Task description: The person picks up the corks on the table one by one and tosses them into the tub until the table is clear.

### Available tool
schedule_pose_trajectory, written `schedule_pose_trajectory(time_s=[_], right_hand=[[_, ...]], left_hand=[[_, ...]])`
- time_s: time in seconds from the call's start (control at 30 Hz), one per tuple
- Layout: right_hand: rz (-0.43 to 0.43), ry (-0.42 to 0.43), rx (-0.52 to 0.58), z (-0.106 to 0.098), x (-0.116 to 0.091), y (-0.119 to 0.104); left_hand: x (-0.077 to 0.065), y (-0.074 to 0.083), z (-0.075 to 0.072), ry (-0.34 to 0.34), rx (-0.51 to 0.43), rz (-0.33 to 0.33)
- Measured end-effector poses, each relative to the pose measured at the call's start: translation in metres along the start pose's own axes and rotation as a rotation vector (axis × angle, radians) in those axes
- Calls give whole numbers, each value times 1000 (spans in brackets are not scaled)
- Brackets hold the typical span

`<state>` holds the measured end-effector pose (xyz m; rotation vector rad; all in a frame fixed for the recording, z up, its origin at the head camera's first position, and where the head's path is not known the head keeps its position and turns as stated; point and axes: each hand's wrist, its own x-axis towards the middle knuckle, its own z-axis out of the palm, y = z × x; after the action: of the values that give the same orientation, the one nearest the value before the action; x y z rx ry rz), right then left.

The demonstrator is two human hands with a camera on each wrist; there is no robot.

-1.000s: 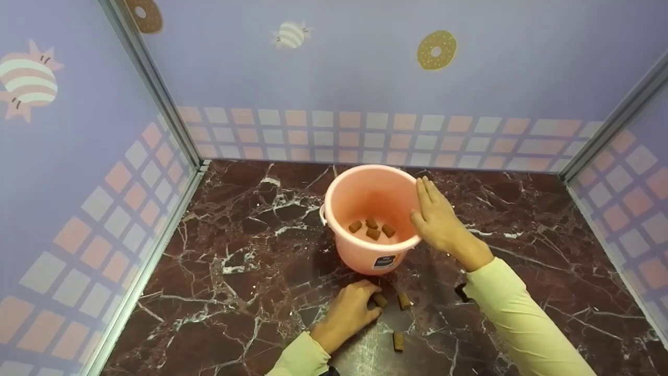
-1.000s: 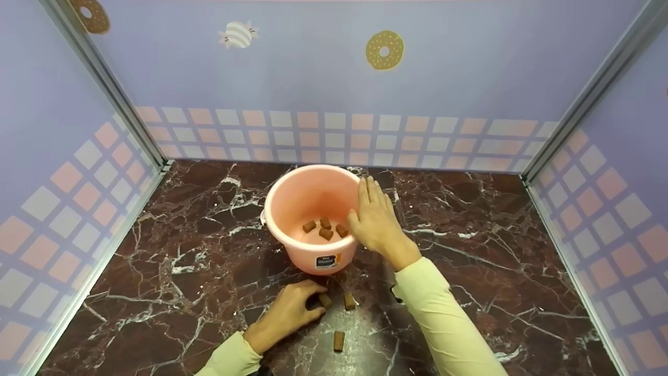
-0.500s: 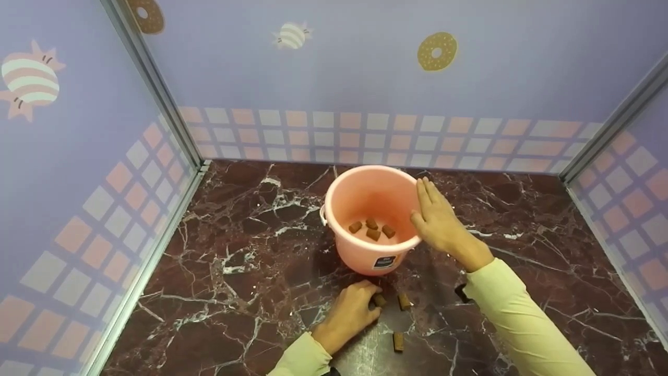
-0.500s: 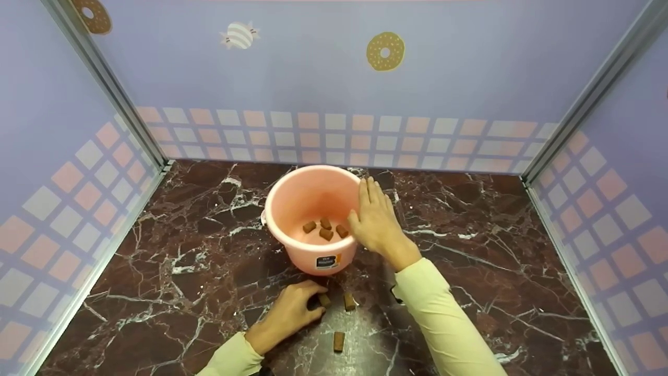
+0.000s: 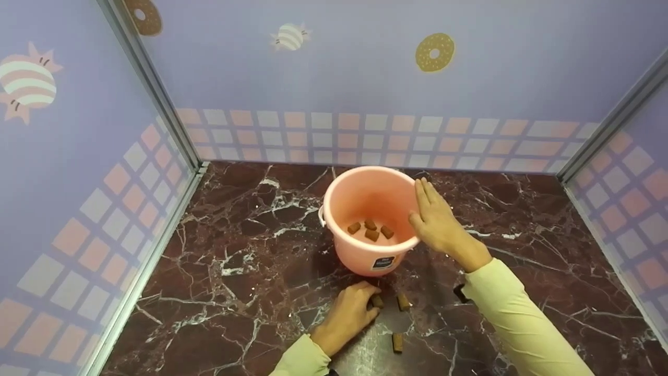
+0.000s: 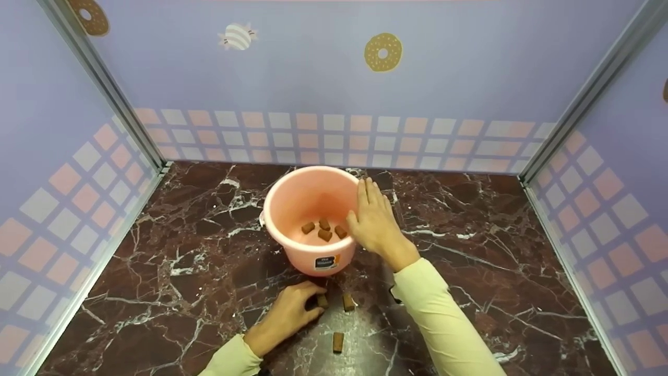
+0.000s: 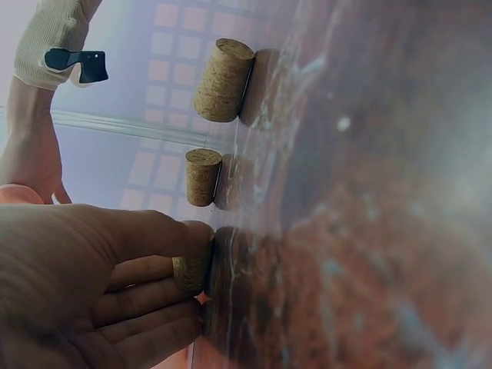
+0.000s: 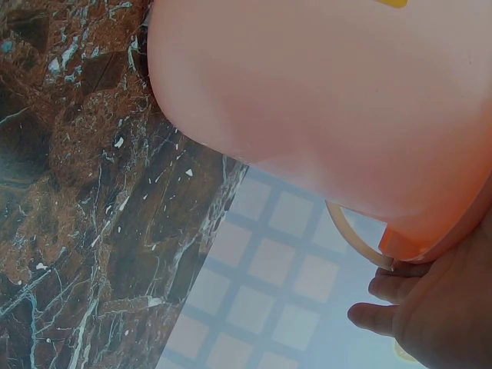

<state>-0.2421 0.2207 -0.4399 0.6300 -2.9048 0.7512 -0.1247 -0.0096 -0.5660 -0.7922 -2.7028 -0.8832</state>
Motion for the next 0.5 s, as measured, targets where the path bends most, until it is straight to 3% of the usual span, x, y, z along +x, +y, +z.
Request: schedule_pose_trajectory(time_s=[0.5], right_hand=[[6, -18, -6, 0, 0, 1]], left_hand=[[-1, -3, 2, 32, -58, 33]])
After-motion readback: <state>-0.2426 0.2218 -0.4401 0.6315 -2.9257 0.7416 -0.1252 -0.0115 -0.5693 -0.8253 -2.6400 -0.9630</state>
